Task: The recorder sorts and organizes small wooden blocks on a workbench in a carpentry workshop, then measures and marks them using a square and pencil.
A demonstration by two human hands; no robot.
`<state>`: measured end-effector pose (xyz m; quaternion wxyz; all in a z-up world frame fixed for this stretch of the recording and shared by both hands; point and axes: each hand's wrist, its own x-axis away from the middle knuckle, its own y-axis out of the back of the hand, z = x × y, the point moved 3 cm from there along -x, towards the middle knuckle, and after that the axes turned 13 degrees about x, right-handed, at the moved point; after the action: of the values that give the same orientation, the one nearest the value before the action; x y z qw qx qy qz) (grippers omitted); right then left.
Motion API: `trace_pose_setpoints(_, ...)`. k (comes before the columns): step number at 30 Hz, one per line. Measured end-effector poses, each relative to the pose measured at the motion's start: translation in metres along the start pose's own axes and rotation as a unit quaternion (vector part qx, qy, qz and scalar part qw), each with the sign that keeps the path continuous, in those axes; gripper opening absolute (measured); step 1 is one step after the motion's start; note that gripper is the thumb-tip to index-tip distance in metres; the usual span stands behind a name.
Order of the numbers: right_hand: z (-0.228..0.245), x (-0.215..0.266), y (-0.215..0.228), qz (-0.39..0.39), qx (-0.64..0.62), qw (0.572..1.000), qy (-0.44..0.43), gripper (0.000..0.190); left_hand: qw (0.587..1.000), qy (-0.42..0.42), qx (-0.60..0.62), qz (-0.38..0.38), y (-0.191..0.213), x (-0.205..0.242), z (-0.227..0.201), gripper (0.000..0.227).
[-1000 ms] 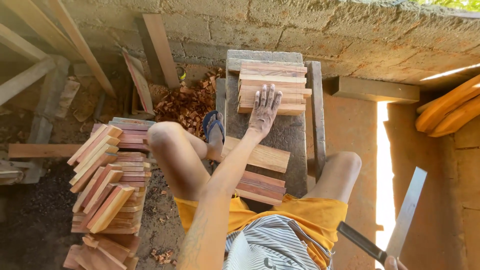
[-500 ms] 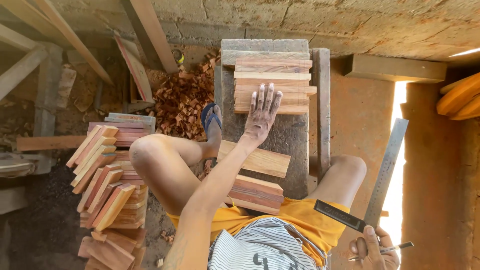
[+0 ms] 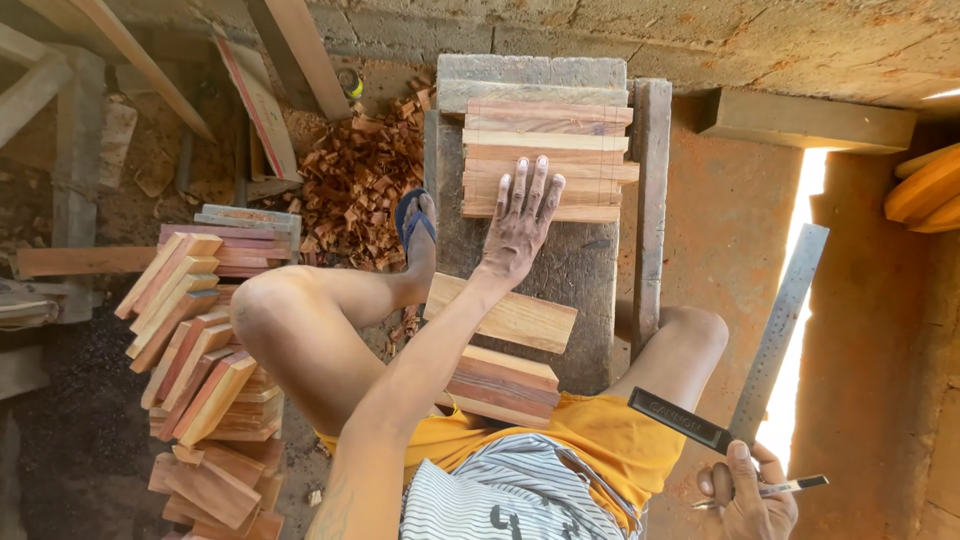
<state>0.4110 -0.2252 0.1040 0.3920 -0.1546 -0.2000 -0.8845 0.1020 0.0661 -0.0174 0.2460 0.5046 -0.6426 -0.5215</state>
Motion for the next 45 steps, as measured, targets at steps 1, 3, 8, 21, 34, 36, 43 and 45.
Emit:
trace_pose_setpoints(1, 0.001, -0.001, 0.0, 0.004, 0.004, 1.0, -0.001, 0.013, 1.0, -0.002, 0.007, -0.008, 0.0, -0.001, 0.001, 0.085)
trace_pose_setpoints(3, 0.006, 0.0, -0.002, 0.012, 0.009, 1.0, 0.002, 0.013, 1.0, 0.0, 0.007, -0.002, 0.002, -0.001, 0.0, 0.085)
trace_pose_setpoints(8, 0.012, 0.003, -0.006, 0.017, -0.001, 1.0, 0.009, 0.011, 1.0, -0.004, 0.01, -0.025, -0.005, 0.002, 0.0, 0.084)
trace_pose_setpoints(21, -0.002, -0.006, 0.004, 0.031, -0.001, 0.999, 0.031, 0.01, 0.999, 0.006, -0.024, -0.032, -0.004, -0.003, -0.001, 0.08)
trace_pose_setpoints(34, 0.0, 0.003, 0.007, 0.069, -0.024, 0.997, 0.021, 0.01, 0.974, -0.049, 0.195, -0.108, 0.095, 0.052, 0.042, 0.031)
trace_pose_setpoints(36, 0.006, 0.006, 0.004, 0.074, -0.036, 0.996, 0.027, 0.008, 0.96, 0.084, 0.255, -0.077, 0.102, 0.074, 0.059, 0.027)
trace_pose_setpoints(43, 0.016, 0.011, -0.005, 0.093, -0.035, 0.994, 0.046, 0.007, 0.872, 0.337, 0.258, 0.244, 0.071, 0.146, 0.086, 0.056)
trace_pose_setpoints(45, 0.017, 0.014, -0.006, 0.086, -0.033, 0.995, 0.041, 0.006, 0.869, 0.343, 0.292, 0.204, 0.097, 0.146, 0.076, 0.056)
